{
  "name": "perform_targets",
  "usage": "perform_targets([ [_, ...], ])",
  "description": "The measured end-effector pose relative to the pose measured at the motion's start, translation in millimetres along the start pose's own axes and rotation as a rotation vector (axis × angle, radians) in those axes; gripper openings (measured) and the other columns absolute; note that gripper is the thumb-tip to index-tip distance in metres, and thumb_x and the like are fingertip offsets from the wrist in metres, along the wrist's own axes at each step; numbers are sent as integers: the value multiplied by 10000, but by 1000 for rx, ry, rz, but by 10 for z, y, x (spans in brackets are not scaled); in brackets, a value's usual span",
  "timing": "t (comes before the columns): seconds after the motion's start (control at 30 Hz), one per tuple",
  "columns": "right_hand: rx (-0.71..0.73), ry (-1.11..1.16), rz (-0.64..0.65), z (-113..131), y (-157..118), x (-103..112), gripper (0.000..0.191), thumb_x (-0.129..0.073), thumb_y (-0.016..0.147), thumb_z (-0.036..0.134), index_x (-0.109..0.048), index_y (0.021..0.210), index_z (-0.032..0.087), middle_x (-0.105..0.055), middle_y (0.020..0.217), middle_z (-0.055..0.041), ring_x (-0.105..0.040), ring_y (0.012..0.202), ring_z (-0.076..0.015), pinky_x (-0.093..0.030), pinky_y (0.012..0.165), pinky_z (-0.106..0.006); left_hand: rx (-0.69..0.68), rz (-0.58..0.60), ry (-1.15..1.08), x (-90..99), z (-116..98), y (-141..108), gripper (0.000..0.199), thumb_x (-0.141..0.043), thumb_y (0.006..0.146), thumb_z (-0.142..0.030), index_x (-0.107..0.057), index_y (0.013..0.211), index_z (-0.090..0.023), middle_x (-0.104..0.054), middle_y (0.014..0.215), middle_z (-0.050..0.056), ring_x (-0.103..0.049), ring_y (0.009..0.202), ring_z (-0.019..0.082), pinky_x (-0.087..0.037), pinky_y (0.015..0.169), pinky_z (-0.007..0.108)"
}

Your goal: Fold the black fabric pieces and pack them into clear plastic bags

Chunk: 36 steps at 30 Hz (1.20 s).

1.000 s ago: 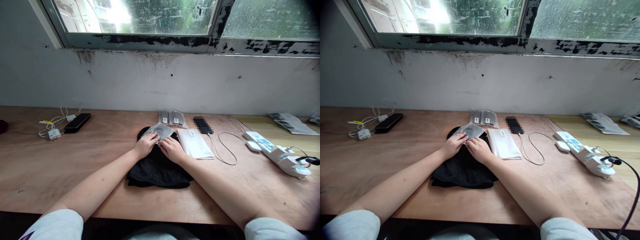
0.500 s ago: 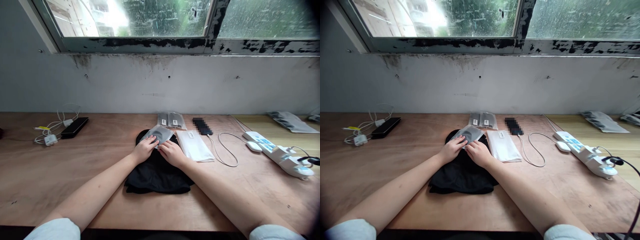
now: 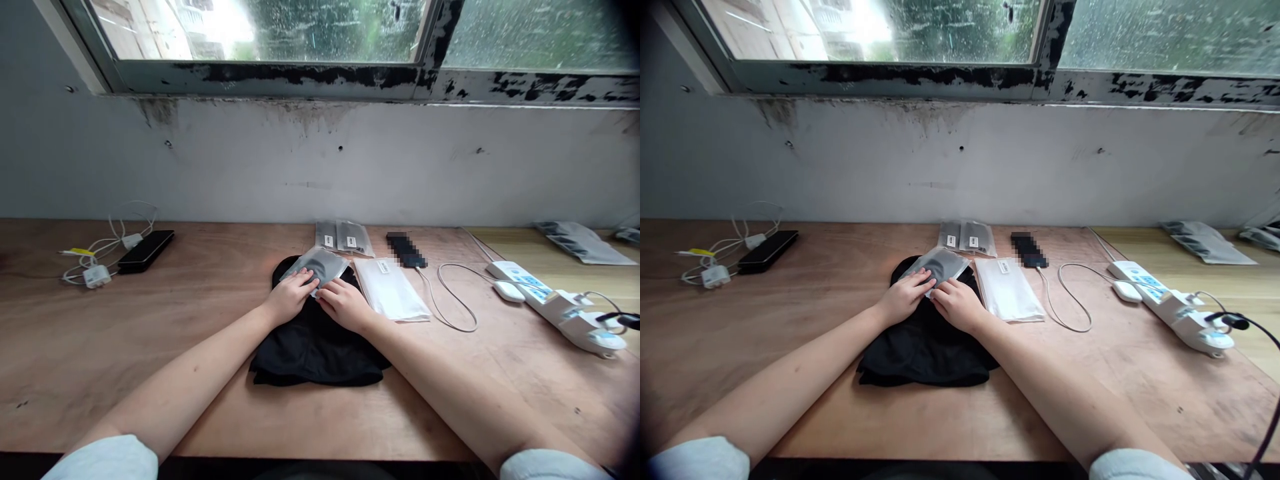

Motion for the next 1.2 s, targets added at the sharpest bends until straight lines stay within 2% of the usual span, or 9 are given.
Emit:
perform_targets([
  [0.63,20,13,-2,-18,-6,-5,171,-514,1007,222,-681,1033,193,-686,966,-88,-586,890,-212,-533,828,-353,6,27,27,27,-19,13,397,-509,968,-137,-635,1343,-175,-603,1416,158,-544,1351,313,-507,1083,505],
  [1.03,27,-40,12,-34,6,-82,169,-522,1010,253,-682,1024,199,-679,942,-85,-575,859,-205,-507,802,-341,13,17,-7,31,-16,17,396,-494,975,-133,-646,1337,-182,-611,1404,160,-553,1344,310,-509,1080,516],
  [1.2,32,-87,6,-8,16,-66,200,-504,1028,274,-686,994,198,-699,954,-79,-578,867,-204,-479,808,-350,-3,-15,0,64,-69,34,429,-491,995,-171,-575,1414,-200,-556,1466,158,-510,1384,308,-492,1098,533],
])
Point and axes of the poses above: each hand's wrist, its own y-axis towards the middle knuckle, its own x-axis out of the back of the hand, z = x × y, the point moved 3 cm from there along y, towards the middle knuckle
